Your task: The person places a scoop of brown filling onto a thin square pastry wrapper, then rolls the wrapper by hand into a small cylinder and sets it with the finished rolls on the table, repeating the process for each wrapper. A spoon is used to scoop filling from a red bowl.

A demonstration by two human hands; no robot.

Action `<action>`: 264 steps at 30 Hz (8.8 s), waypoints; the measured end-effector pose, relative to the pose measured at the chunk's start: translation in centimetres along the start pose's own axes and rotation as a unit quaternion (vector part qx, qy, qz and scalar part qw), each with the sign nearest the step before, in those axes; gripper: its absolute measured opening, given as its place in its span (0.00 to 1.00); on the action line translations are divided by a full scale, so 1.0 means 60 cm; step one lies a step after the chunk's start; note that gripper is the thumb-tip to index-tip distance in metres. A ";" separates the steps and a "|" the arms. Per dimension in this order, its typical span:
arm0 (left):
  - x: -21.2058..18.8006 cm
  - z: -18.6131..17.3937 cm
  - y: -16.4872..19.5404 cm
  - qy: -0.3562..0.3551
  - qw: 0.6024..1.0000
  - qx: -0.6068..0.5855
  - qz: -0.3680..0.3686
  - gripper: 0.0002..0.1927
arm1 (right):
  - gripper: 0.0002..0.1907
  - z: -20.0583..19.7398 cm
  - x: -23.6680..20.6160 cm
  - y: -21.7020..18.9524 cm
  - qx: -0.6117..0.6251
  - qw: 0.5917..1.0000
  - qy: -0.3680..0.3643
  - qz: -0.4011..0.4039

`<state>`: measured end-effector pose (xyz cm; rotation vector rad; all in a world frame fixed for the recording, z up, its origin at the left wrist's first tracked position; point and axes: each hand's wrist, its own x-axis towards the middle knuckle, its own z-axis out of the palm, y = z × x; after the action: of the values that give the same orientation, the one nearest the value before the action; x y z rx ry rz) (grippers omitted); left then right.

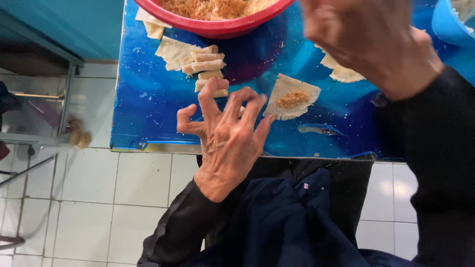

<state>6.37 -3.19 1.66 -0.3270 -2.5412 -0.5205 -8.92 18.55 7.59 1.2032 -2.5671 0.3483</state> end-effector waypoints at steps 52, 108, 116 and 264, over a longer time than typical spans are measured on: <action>0.024 0.029 0.001 0.017 0.992 0.008 0.123 0.07 | 0.15 0.024 -0.119 -0.048 0.064 0.996 -0.009 -0.061; 0.042 0.039 -0.001 0.051 0.991 0.050 0.115 0.08 | 0.06 0.040 -0.090 -0.027 -0.014 0.994 -0.004 -0.106; 0.042 0.046 -0.008 0.056 0.989 0.053 0.125 0.10 | 0.07 0.026 -0.089 -0.040 -0.071 0.989 0.016 -0.132; 0.019 0.051 0.071 0.070 0.863 -0.475 -0.159 0.13 | 0.15 -0.033 -0.203 0.033 -0.094 0.992 0.060 0.056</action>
<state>5.46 2.08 1.16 -0.1831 -2.0079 -1.8457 -2.71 29.05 4.94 0.9457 -2.5038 0.1913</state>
